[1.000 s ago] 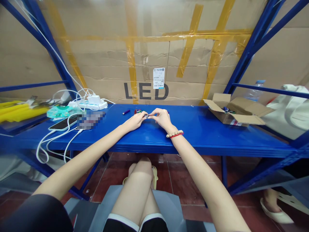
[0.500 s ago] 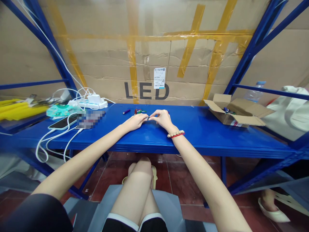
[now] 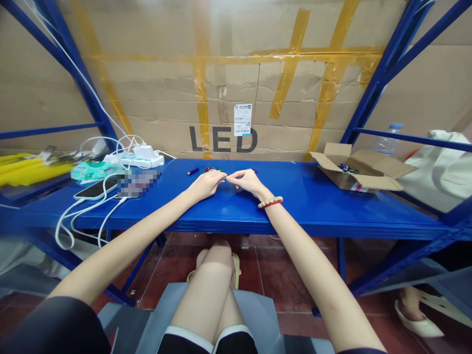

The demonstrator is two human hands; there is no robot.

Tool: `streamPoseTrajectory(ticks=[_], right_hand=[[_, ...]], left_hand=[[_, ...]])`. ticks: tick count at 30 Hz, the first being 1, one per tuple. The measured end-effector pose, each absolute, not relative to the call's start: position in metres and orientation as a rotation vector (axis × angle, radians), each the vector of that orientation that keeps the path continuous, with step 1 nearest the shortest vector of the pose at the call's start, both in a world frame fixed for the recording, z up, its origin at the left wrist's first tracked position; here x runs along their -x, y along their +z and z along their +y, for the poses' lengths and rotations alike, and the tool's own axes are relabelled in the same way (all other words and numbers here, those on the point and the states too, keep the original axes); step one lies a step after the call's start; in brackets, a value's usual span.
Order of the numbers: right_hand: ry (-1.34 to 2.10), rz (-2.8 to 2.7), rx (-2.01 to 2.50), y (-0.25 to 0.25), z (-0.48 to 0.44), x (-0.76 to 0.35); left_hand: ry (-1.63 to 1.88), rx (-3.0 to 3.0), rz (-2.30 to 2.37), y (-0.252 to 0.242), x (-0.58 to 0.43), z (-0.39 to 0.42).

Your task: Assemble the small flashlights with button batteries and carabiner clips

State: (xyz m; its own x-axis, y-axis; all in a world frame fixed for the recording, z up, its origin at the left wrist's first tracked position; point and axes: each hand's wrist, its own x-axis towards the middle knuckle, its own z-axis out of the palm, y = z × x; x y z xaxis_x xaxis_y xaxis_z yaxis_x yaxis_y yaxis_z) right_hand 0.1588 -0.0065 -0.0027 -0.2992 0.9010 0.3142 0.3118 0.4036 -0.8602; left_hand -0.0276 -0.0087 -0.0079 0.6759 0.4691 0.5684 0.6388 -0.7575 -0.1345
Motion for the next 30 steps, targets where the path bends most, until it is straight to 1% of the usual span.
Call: streamPoseTrajectory(ticks=[4, 8, 19, 25, 30], right_hand=[[1.047, -1.753, 1.066, -0.0028, -0.0049, -0.1587], [1.094, -1.705, 1.065, -0.0028, -0.0050, -0.1569], [1.091, -1.720, 1.050, -0.0055, 0.0003, -0.1575], [1.096, -1.716, 1.026, -0.0020, -0.0032, -0.1562], [0.941, -1.733, 1.004, -0.0015, -0.0030, -0.1579]], left_hand=[[-0.755, 2.556, -0.879, -0.0087, 0.0276, -0.0076], [-0.753, 2.557, -0.902, -0.0083, 0.0269, -0.0079], [-0.727, 2.571, -1.037, -0.0088, 0.0259, -0.0119], [-0.748, 2.547, -0.971, -0.0096, 0.0265, -0.0105], [-0.638, 2.481, -1.069, -0.0100, 0.0257, -0.0118]])
